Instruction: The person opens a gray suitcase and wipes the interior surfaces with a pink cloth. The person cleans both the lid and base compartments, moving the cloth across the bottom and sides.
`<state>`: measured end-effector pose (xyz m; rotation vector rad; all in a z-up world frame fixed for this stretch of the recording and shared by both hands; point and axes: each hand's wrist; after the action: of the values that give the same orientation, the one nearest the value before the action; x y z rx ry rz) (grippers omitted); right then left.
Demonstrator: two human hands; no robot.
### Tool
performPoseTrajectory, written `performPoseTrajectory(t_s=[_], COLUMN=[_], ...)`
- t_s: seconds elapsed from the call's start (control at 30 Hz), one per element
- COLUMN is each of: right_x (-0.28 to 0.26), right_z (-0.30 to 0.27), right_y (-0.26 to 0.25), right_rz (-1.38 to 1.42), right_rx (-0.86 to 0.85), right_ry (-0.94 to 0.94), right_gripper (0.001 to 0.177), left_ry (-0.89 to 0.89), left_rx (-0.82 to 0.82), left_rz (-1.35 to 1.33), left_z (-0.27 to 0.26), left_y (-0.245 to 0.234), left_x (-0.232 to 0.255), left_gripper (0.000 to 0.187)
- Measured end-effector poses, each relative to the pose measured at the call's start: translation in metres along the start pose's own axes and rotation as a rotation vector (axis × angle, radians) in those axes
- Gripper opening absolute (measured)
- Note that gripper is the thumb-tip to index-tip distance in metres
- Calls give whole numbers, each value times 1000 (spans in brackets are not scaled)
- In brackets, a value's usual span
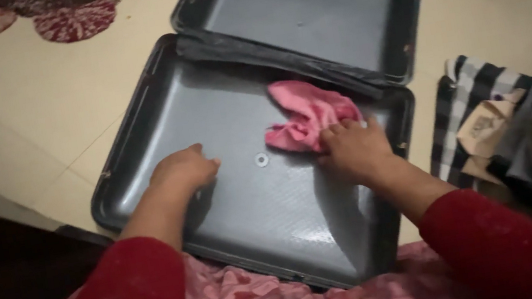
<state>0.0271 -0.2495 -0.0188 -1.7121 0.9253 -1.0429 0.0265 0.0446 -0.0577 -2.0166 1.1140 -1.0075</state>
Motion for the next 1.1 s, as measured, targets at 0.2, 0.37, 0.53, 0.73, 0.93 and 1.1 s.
performPoseTrajectory(t_s=[0.2, 0.37, 0.53, 0.73, 0.93, 1.1], right_x=[47, 35, 18, -5, -20, -9], right_z=[-11, -28, -39, -35, -28, -21], right_y=[65, 47, 19, 35, 30, 5], right_rz=[-131, -59, -6, 100, 471, 521], right_rx=[-52, 15, 58, -36, 105, 123], right_ry=[82, 34, -35, -36, -136, -6], right_gripper=[36, 61, 78, 60, 35, 40], left_ry=[-17, 20, 49, 52, 355, 468], left_rx=[-81, -89, -65, -54, -69, -183], left_rz=[171, 212, 270, 297, 236, 203], left_z=[-33, -20, -10, -21, -42, -45], left_y=[-13, 0, 7, 6, 28, 46], left_x=[20, 6, -7, 22, 70, 63], left_gripper=[85, 77, 63, 63, 81, 123])
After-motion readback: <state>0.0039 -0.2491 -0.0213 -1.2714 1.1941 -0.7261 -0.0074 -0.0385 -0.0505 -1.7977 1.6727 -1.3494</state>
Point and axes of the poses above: each hand's wrist, its own z-axis towards the middle knuckle, its own y-axis out of the palm, x = y × z, and after that the axes turned 2 degrees about y, right-handed
